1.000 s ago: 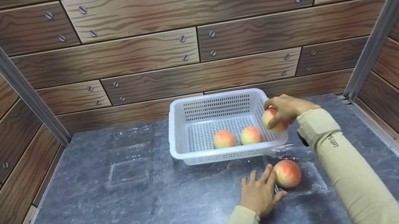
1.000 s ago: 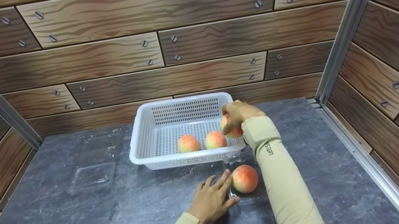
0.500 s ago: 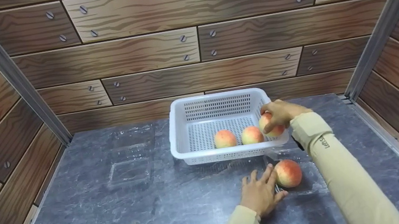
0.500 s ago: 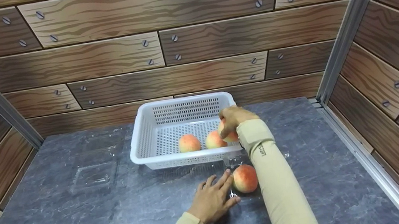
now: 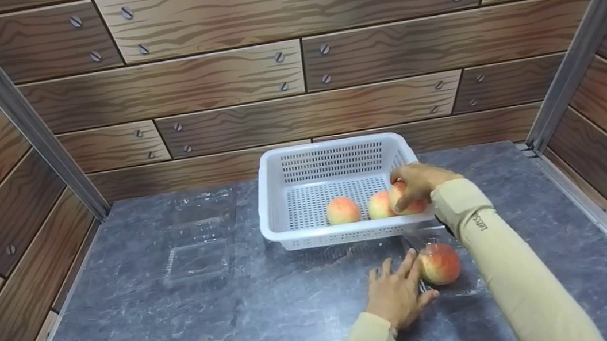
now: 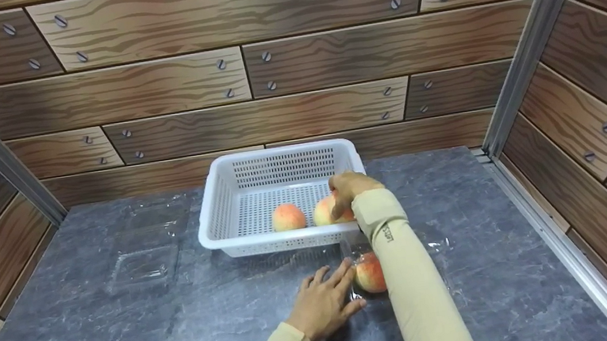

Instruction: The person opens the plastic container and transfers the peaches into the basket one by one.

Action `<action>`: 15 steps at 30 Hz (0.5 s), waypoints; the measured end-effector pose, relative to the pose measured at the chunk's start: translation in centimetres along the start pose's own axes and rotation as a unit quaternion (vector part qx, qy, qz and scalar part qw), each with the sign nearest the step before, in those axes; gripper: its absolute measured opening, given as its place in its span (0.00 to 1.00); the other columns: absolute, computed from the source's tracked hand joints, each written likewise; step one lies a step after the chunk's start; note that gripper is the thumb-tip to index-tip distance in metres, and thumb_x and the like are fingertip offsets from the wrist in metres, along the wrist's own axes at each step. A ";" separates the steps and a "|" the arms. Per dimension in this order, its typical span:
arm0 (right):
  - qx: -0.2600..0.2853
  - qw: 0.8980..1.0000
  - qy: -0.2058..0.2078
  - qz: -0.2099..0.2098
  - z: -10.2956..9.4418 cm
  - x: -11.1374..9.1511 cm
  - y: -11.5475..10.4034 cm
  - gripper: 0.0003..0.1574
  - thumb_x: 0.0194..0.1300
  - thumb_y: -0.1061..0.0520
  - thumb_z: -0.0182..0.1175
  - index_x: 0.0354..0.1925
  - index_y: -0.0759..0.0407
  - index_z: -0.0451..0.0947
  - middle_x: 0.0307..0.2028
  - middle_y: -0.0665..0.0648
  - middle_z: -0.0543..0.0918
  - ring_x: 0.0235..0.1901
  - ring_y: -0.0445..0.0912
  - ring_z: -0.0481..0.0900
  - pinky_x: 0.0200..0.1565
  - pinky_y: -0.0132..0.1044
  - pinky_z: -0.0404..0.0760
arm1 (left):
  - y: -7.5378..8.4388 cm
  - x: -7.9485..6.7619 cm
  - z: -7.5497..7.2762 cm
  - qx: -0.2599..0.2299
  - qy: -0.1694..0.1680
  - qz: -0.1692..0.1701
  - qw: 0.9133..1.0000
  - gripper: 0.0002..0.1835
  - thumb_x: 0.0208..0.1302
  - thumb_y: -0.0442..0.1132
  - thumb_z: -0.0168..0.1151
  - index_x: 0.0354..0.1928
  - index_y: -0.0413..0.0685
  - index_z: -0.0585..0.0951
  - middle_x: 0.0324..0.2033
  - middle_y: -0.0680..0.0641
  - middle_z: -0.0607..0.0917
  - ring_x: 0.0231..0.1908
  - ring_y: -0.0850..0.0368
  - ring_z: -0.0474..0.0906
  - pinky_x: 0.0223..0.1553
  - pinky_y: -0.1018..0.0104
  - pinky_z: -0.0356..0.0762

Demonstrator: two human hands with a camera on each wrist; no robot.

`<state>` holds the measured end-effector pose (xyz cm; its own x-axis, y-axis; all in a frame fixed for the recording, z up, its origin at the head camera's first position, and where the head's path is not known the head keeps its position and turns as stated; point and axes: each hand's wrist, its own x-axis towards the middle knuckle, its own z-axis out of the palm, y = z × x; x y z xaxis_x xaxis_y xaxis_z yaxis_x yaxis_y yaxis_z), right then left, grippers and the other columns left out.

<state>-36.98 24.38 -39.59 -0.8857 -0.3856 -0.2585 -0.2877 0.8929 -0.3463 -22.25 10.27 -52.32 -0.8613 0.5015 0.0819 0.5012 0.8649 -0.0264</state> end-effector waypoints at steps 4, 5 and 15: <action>-0.033 0.999 0.002 -0.011 0.5 0.4 -0.2 0.39 0.50 0.57 0.76 0.57 0.74 0.75 0.49 0.70 0.81 0.49 0.61 0.78 0.52 0.55 0.78 | -0.1 0.0 0.1 0.003 0.005 0.001 1.000 0.36 0.71 0.72 0.43 0.75 0.68 0.68 0.74 0.66 0.64 0.65 0.55 0.70 0.58 0.58 0.72; -0.039 0.999 0.003 -0.013 0.6 0.5 -0.3 0.38 0.50 0.58 0.76 0.56 0.74 0.76 0.48 0.69 0.82 0.49 0.61 0.78 0.54 0.56 0.77 | -0.1 -0.1 0.1 0.003 0.006 0.001 1.000 0.36 0.71 0.72 0.43 0.75 0.68 0.68 0.74 0.66 0.64 0.65 0.55 0.70 0.58 0.58 0.73; -0.075 0.994 0.069 -0.050 1.9 1.1 -0.1 0.36 0.47 0.60 0.75 0.52 0.75 0.77 0.47 0.73 0.81 0.49 0.66 0.79 0.52 0.58 0.79 | -0.1 -0.1 -0.1 -0.005 0.005 0.003 1.000 0.36 0.71 0.72 0.43 0.74 0.66 0.69 0.74 0.65 0.64 0.65 0.54 0.70 0.58 0.57 0.73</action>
<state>-37.23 23.45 -41.55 -0.8884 -0.4479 -0.1004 -0.4184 0.8802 -0.2238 -22.17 10.15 -52.18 -0.8571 0.5069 0.0913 0.5076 0.8614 -0.0170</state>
